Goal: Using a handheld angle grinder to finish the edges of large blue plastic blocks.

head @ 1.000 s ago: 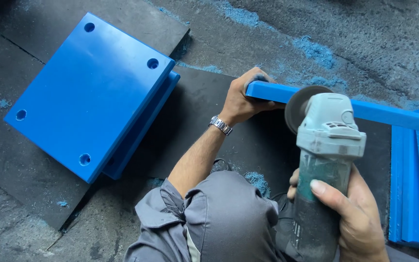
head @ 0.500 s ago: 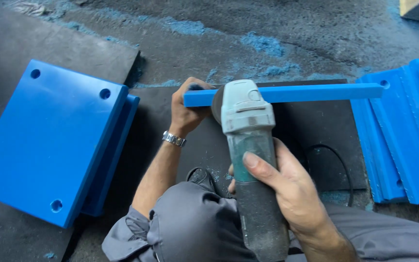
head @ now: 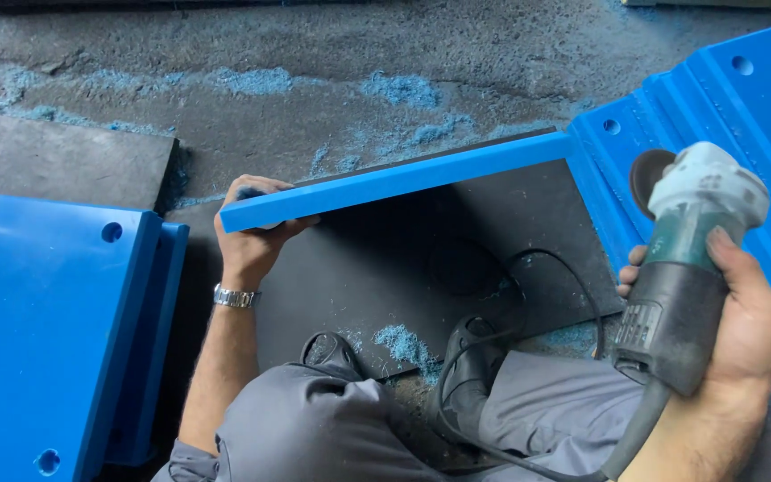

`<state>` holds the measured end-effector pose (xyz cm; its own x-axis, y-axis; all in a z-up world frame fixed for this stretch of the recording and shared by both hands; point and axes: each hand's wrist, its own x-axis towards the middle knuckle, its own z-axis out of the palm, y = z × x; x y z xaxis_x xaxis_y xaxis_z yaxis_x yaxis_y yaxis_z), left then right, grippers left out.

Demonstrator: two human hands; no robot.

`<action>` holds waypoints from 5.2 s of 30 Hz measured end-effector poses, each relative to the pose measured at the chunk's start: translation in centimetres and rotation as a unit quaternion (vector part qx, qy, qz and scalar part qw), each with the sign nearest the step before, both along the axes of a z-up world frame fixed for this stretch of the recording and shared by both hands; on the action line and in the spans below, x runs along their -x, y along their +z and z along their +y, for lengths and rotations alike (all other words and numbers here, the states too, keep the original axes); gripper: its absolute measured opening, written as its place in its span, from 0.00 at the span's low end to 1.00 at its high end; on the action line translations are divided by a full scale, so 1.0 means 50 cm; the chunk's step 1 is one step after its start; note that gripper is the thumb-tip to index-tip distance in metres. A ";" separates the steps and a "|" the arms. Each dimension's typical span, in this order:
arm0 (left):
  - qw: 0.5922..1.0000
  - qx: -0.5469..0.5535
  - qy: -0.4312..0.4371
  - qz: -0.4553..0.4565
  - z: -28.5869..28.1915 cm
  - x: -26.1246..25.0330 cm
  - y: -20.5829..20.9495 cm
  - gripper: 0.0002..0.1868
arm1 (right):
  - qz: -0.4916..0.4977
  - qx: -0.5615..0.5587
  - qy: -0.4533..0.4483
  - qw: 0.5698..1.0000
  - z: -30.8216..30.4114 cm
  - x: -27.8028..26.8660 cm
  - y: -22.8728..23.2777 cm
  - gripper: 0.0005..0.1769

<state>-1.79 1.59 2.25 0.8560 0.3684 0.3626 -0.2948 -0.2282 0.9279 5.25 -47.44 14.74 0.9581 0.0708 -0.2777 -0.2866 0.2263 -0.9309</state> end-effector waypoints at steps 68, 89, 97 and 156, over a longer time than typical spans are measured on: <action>0.742 -0.628 0.225 0.064 -0.073 -0.012 0.035 0.38 | 0.005 0.039 0.105 0.994 0.160 -0.002 -0.075 0.32; 0.754 -0.614 0.222 0.073 -0.096 0.010 0.033 0.38 | 0.030 0.049 0.109 0.992 0.212 0.026 -0.068 0.31; 0.750 -0.620 0.213 0.083 -0.083 0.010 0.024 0.36 | 0.046 0.065 0.249 0.965 0.292 0.061 -0.062 0.31; 0.959 -0.150 0.218 0.099 0.009 0.063 -0.094 0.27 | 0.041 0.159 0.391 0.906 0.585 0.109 0.001 0.32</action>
